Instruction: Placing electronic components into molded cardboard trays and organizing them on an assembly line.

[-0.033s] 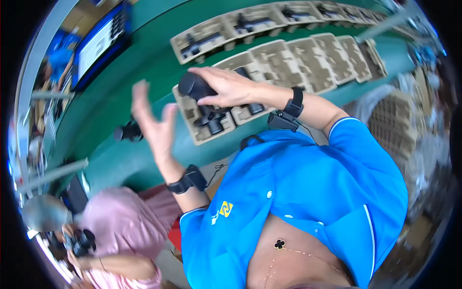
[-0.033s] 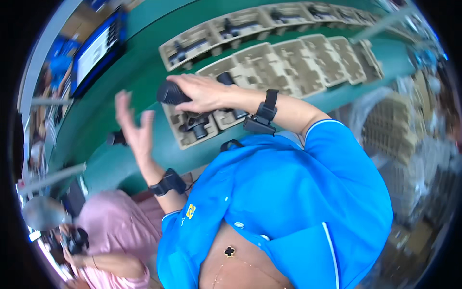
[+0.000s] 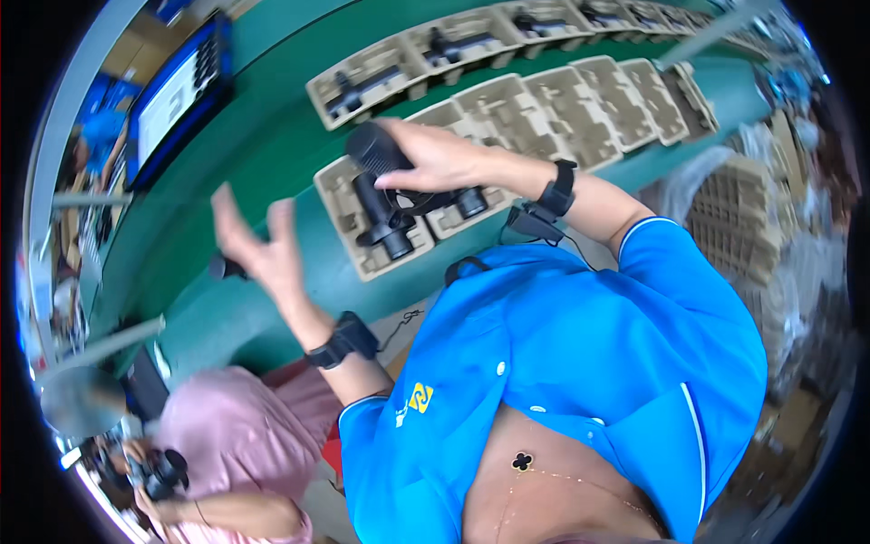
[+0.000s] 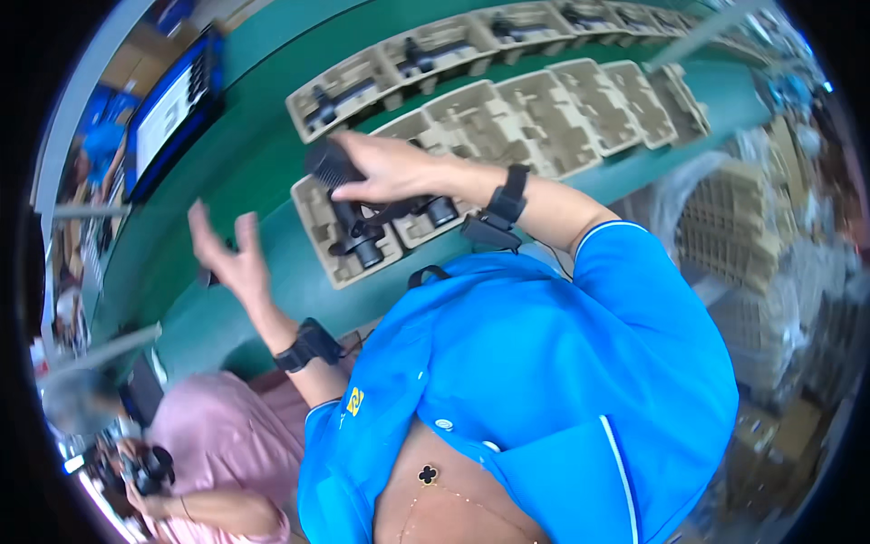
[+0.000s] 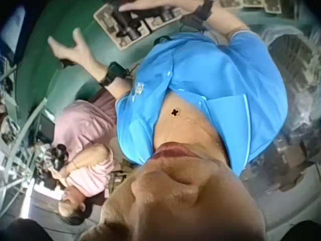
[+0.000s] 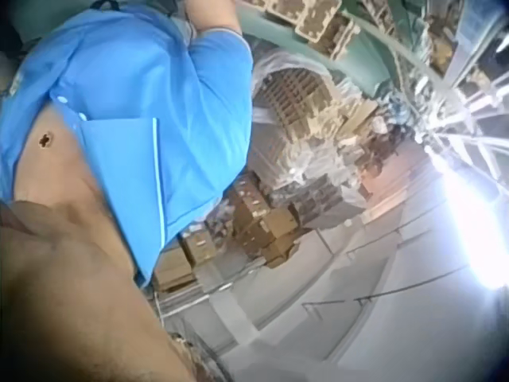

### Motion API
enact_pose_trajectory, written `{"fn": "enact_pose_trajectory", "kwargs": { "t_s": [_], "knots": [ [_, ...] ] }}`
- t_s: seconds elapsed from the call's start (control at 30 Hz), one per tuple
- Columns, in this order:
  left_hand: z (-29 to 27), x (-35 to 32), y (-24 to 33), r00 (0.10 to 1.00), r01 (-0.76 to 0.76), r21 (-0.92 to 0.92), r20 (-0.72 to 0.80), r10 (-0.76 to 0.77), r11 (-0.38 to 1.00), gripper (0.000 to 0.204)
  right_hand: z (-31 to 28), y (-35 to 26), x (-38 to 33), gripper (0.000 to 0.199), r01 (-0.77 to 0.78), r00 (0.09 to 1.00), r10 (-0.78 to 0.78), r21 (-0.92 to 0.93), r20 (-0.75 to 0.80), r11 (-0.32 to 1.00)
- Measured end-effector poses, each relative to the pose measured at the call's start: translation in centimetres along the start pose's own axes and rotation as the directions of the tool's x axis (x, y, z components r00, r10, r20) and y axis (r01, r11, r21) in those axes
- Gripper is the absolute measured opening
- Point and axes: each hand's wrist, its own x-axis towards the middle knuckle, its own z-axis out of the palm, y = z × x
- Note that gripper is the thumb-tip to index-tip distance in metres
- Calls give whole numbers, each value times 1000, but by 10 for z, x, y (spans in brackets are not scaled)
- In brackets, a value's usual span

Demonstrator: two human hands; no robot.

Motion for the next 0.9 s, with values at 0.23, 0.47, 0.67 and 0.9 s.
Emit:
{"fn": "enact_pose_trajectory", "kwargs": {
  "t_s": [0.23,0.47,0.67,0.9],
  "knots": [
    [-17,-44,-201,891,443,701,-277,-359,559,65,-118,94,-92,85,-498,812,458,-20,-362,867],
    [-15,-33,-185,810,574,430,-173,-560,697,60,-112,139,-97,86,-634,772,566,-290,-291,716],
    [-22,-8,-72,929,343,-253,-47,-366,904,59,-121,116,-95,77,-452,869,321,-339,-377,825],
    [92,-13,93,785,592,-730,617,-42,341,71,-140,54,-85,74,-266,962,229,330,149,905]
  ]
}}
